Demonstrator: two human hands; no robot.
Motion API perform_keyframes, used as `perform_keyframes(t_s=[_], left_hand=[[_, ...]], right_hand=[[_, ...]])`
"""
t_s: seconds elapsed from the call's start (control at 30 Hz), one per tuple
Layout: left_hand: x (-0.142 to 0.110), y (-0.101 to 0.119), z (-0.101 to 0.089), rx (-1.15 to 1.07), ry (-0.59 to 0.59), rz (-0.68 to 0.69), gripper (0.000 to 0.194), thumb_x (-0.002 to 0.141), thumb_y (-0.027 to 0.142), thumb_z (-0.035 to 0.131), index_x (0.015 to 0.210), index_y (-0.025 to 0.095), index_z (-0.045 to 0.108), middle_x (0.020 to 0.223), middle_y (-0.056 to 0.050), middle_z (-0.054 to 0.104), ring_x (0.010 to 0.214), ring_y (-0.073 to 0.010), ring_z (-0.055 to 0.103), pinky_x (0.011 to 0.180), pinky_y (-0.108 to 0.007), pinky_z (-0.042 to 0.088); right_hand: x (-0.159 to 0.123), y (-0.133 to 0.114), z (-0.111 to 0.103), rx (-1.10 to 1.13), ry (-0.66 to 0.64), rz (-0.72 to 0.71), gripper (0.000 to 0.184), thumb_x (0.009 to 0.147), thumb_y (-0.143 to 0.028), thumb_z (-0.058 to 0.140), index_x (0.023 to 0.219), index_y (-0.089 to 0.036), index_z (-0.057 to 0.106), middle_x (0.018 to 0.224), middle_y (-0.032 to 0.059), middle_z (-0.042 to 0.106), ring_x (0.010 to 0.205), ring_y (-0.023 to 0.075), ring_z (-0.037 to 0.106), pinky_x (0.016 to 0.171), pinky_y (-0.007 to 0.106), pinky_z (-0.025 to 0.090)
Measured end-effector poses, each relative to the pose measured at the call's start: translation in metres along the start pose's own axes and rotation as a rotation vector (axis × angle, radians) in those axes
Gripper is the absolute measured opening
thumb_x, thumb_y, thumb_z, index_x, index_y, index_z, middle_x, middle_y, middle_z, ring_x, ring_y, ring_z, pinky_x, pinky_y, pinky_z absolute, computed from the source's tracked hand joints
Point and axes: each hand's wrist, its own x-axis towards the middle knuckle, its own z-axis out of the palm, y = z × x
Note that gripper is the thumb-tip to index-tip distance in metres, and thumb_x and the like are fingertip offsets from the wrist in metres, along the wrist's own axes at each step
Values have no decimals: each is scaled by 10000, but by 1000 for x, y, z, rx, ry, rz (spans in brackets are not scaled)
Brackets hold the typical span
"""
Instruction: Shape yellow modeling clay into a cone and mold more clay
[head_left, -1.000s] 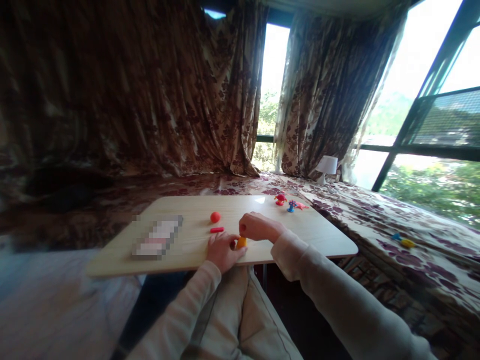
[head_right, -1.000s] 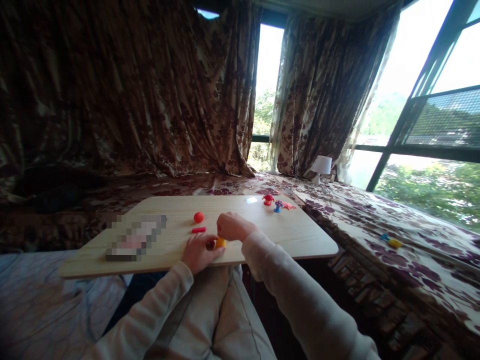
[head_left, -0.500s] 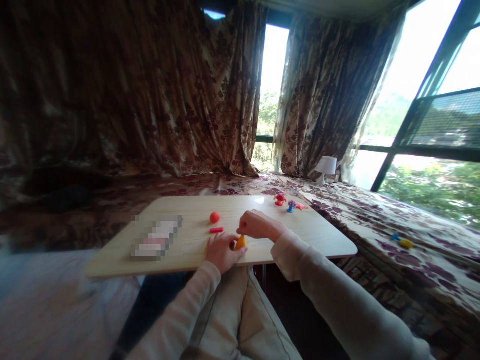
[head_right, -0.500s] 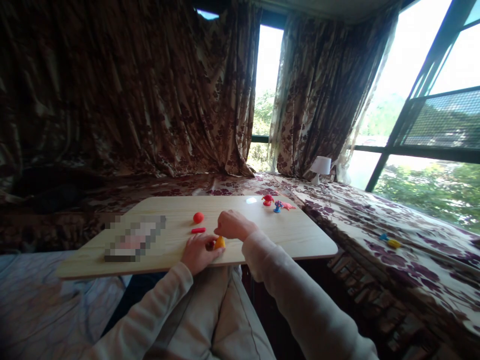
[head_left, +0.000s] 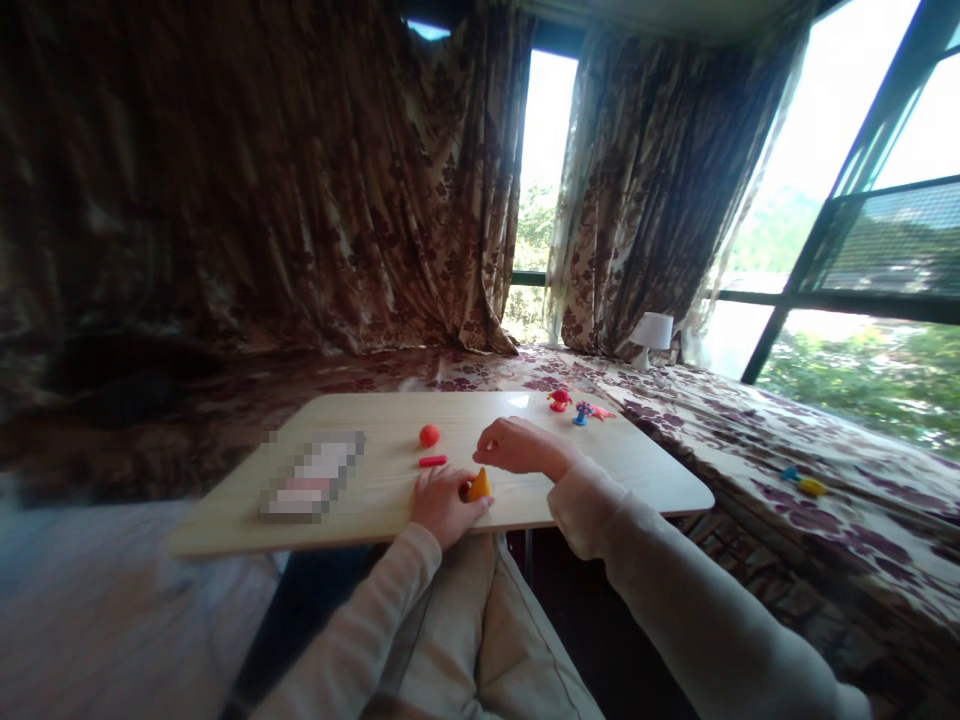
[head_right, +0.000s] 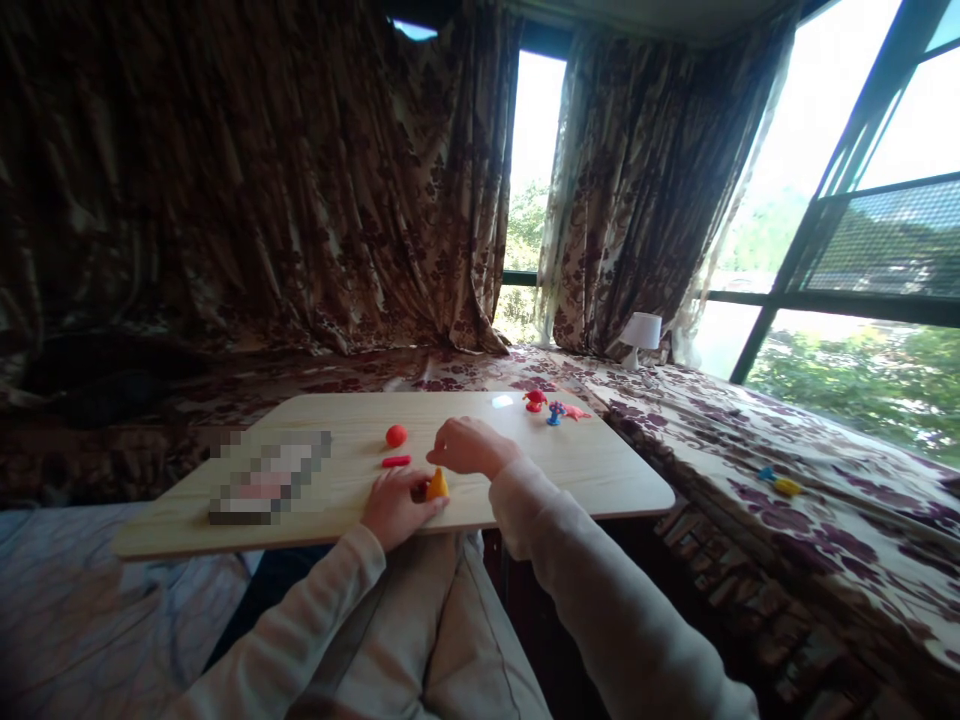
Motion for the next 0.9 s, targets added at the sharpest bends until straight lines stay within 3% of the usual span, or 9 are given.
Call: perform_keyframes(t_s=[0.2, 0.33, 0.43, 0.57, 0.9], left_hand=[[1, -10, -12, -64, -75, 29, 512, 628, 354, 730, 1115, 224, 641, 887, -17, 685, 889, -206, 604, 879, -346, 435], [2, -12, -16, -96, -99, 79, 454, 673, 294, 693, 1120, 230, 646, 969, -20, 696, 949, -200, 612, 893, -316, 447], [2, -8, -10, -103, -65, 91, 345, 717, 260, 654, 1061, 238, 665, 1009, -22, 707, 996, -200, 601, 943, -332, 422], [2, -1, -2, -90, -6, 64, 175, 730, 288, 644, 885, 225, 695, 904, -29, 719, 944, -210, 610, 916, -352, 426], [1, 2, -3, -77, 28, 25, 136, 674, 313, 690, 771, 221, 663, 809, -7, 706, 874, -207, 617, 854, -342, 433]], right_hand=[[-12, 14, 7, 25, 62, 7, 300, 822, -161, 505, 1041, -223, 700, 1000, 54, 723, 905, 176, 653, 775, 231, 437], [-12, 16, 13, 53, 75, -7, 270, 838, -231, 527, 1048, -231, 698, 958, 28, 729, 850, 156, 660, 735, 210, 440], [-8, 8, 12, 50, 70, 4, 247, 860, -320, 516, 948, -232, 730, 919, 37, 734, 832, 171, 665, 699, 222, 440], [-1, -3, 11, 21, 51, 52, 229, 825, -312, 556, 875, -194, 746, 881, 86, 736, 828, 205, 670, 678, 243, 440], [5, -3, 16, 17, 15, 31, 190, 785, -238, 598, 877, -174, 752, 839, 79, 739, 768, 168, 662, 635, 212, 419]])
